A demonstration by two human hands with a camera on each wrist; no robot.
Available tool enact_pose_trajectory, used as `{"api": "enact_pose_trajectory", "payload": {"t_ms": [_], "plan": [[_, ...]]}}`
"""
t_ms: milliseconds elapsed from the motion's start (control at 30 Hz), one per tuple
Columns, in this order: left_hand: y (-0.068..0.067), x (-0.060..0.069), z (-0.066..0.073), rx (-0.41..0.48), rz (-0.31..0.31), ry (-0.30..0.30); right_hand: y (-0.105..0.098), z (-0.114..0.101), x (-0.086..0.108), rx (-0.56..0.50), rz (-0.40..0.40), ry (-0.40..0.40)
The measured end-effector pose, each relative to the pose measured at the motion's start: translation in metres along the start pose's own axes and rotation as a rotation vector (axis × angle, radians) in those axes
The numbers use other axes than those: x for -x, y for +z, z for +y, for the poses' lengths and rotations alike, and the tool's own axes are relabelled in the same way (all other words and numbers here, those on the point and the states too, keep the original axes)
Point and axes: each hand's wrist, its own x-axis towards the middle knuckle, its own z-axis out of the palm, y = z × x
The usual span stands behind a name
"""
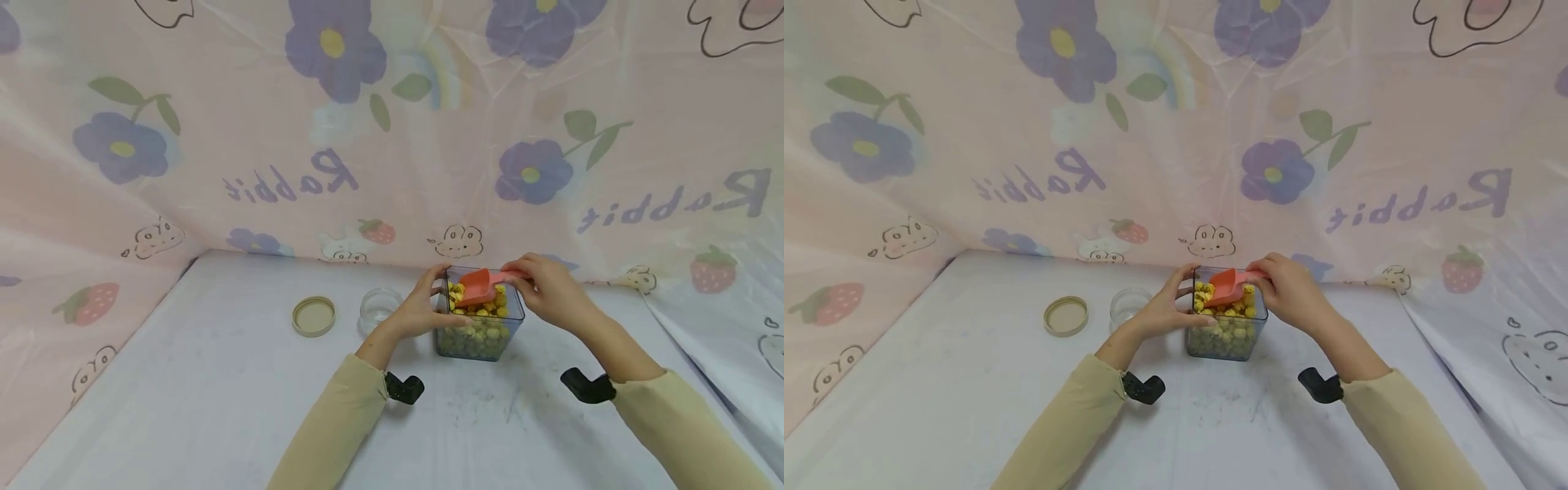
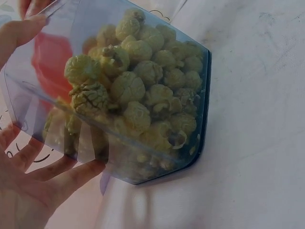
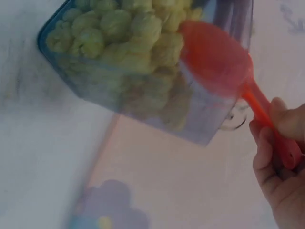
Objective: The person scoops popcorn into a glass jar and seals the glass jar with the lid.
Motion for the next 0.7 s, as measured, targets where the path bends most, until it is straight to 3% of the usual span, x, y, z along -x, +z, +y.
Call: {"api": "enact_pose_trajectory", "payload": {"t_ms": [100, 367, 600, 700], "plan": [[0.0, 0.0, -0.001, 0.004, -0.001, -0.001, -0.002, -0.002, -0.005, -0.007, -0.017, -0.018], [0.001, 0.0, -0.001, 0.008, -0.005, -0.01, -0.009, 0.008, -0.005, -0.085, -0.082, 0.166], [0.0, 0.001, -0.001, 0.01, -0.004, -0.007, 0.004, 0.001, -0.005, -0.019, -0.105, 0.016], [0.0, 0.001, -0.001, 0.021, -0.004, -0.002, 0.007, 0.001, -0.009, -0.089, -0.111, 0.04]]}}
